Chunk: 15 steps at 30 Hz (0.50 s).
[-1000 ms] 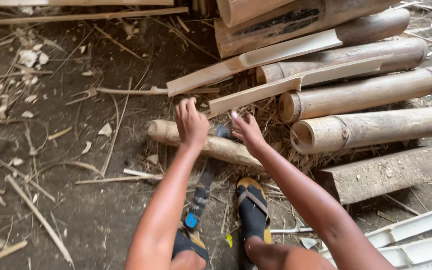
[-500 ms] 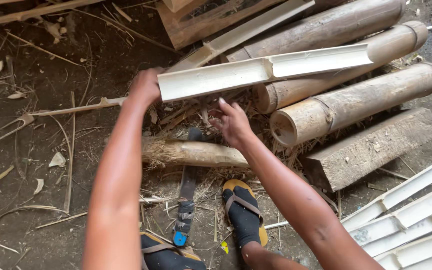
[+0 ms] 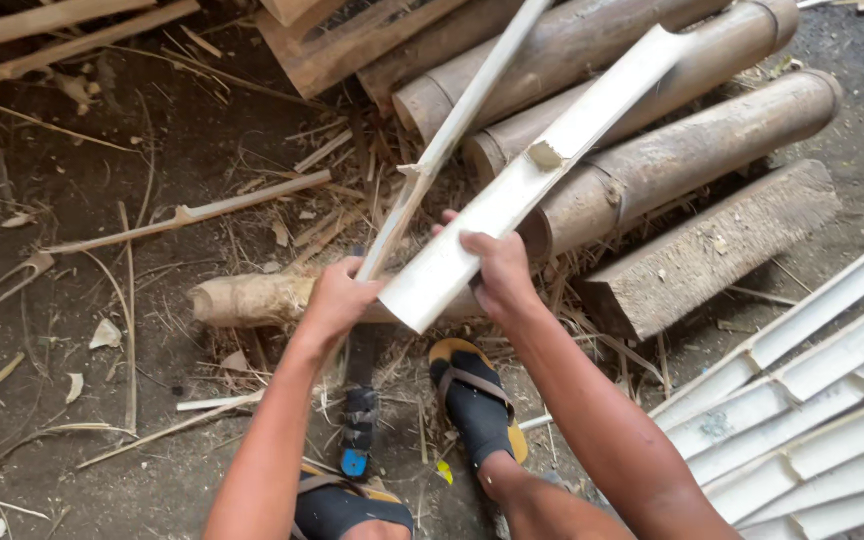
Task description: The person uses a machete to split a bamboo pole lengthwise into flat strips. They secure the bamboo on a wooden block, strike it with the machete to initiate the split, and then pull the sections apart to create flat pieces.
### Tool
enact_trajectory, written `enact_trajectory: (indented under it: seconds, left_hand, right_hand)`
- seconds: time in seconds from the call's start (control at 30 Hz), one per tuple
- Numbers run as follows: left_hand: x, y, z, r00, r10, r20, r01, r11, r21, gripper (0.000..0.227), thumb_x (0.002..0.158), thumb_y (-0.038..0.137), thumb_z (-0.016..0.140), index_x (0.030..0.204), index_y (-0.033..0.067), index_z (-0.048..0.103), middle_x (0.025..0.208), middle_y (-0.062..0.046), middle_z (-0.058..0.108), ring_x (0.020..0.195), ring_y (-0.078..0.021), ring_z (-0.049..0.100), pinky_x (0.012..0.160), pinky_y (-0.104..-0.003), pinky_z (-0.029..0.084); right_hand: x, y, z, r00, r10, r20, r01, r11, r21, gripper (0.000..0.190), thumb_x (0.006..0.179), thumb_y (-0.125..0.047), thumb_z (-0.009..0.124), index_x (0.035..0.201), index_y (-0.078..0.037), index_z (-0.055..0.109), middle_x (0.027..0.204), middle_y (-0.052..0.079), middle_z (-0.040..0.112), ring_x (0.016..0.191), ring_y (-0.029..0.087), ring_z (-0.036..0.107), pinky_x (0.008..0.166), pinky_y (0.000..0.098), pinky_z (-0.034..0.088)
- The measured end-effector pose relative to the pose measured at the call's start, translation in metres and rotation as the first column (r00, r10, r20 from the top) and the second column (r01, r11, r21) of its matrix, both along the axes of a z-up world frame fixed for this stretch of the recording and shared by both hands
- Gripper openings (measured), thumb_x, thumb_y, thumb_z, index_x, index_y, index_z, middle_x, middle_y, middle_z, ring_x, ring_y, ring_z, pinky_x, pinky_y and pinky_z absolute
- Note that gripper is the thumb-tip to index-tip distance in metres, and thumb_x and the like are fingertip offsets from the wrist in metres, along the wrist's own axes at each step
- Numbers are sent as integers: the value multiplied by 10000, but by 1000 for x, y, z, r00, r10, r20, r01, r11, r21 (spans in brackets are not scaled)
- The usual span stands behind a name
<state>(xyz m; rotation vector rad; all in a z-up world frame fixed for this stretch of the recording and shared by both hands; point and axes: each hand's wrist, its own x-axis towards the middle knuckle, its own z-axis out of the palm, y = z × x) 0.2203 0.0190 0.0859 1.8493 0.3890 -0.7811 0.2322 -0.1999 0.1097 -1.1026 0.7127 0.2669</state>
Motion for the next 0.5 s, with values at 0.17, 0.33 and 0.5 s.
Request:
enact_trajectory:
  seconds: [0.17,0.33,0.5]
  left_hand:
    - [-36,-45,10,992,-2,-123,10,998,64,475,908,448,724,1260,129,736,849,-149,660,680,-252,607,622,-391,462]
    - [-83,-133,24,940,94,329,-89,996,-28,651,812,603,753,1061,3,713,867,-120,713,830,-302,703,745,-424,545]
    - [-107,-178,50,860,174,480,-137,984,-112,661,857,575,750,1141,-18,677,1011,-179,671,932,-355,698,825,-427,543]
  right_hand:
    - [-61,-27,12,976,200,-79,-215,935,-283,543,883,-80,486,1401,36,370,1155,221,665,974,304,719,809,413,621]
    - [-102,-28,-19,978,49,200,-7,979,-204,482,1085,-337,439,1409,9,518,1220,63,657,1128,141,623,999,265,474]
    - [-131,-58,-24,910,0,415,125,953,-275,437,1089,-310,404,1323,23,563,1124,33,655,1026,123,586,943,270,471]
